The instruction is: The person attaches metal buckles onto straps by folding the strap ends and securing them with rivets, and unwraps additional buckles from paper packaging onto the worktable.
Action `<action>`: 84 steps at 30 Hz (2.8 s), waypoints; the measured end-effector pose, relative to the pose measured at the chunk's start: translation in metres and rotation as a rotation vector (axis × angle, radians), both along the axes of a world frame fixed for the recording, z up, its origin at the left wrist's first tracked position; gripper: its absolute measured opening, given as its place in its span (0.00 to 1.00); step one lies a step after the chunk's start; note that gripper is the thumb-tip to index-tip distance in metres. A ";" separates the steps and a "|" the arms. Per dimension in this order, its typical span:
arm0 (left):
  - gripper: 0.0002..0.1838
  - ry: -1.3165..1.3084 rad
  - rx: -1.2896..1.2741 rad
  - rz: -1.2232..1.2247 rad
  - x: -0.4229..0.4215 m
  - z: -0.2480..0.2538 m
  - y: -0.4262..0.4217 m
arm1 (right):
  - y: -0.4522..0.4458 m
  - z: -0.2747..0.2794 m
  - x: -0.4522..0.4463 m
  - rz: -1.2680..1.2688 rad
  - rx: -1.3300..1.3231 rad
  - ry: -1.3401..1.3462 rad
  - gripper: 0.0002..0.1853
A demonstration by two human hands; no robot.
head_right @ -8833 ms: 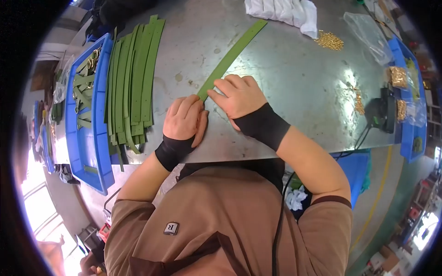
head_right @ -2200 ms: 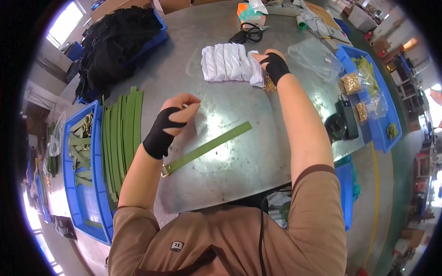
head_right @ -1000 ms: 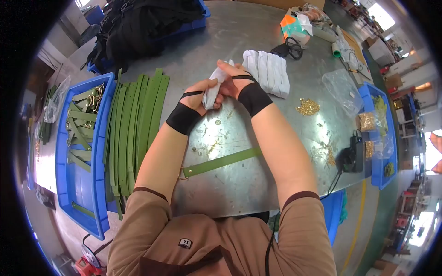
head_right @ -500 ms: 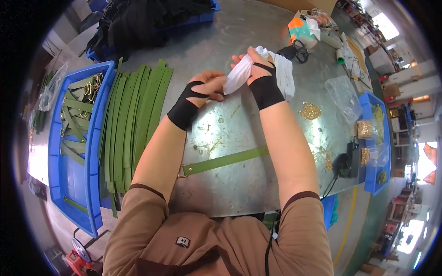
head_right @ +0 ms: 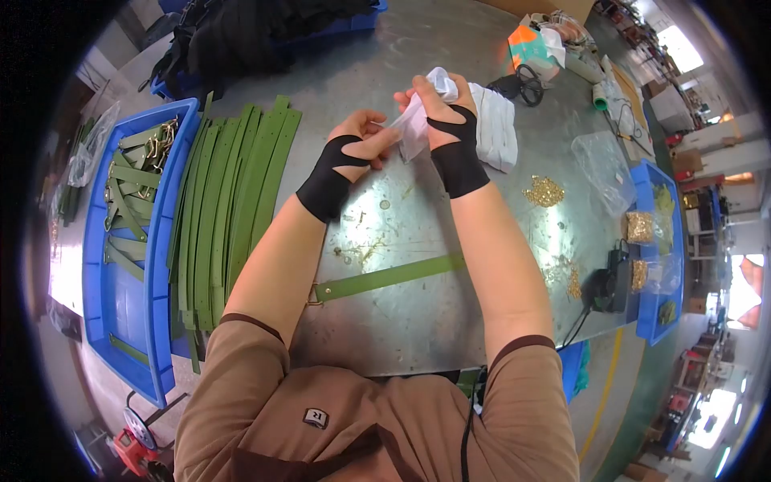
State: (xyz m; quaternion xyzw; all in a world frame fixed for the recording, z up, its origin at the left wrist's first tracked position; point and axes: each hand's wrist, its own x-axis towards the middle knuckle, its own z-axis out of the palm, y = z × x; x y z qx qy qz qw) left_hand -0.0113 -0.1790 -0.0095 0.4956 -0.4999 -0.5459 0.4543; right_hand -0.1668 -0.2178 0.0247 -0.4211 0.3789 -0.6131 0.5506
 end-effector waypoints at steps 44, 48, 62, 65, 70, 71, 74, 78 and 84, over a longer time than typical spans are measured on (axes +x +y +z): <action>0.20 0.115 -0.123 -0.064 -0.011 -0.007 0.009 | 0.018 0.027 0.015 0.193 -0.205 0.428 0.11; 0.19 0.160 -0.163 -0.026 -0.012 -0.005 0.010 | 0.023 0.043 -0.002 0.180 -0.203 0.641 0.15; 0.21 0.414 -0.230 -0.006 -0.015 0.019 0.013 | 0.024 0.070 -0.006 0.007 -0.498 1.001 0.10; 0.18 0.389 -0.201 0.001 -0.006 0.010 0.001 | 0.020 0.063 -0.007 0.048 -0.444 0.977 0.08; 0.17 0.629 -0.146 0.061 -0.005 0.006 -0.007 | 0.019 0.065 -0.002 -0.062 -0.607 1.033 0.07; 0.17 0.629 -0.144 0.062 -0.004 0.009 -0.007 | 0.018 0.066 -0.001 -0.132 -0.675 1.083 0.07; 0.17 0.468 -0.179 0.070 0.004 0.012 -0.006 | 0.019 0.066 0.002 0.002 -0.724 1.064 0.06; 0.17 0.562 -0.175 0.062 0.004 0.009 -0.011 | 0.014 0.069 -0.001 0.045 -0.573 1.016 0.07; 0.20 0.501 -0.130 -0.059 0.015 0.020 -0.014 | 0.008 0.079 0.003 -0.102 -0.490 0.997 0.08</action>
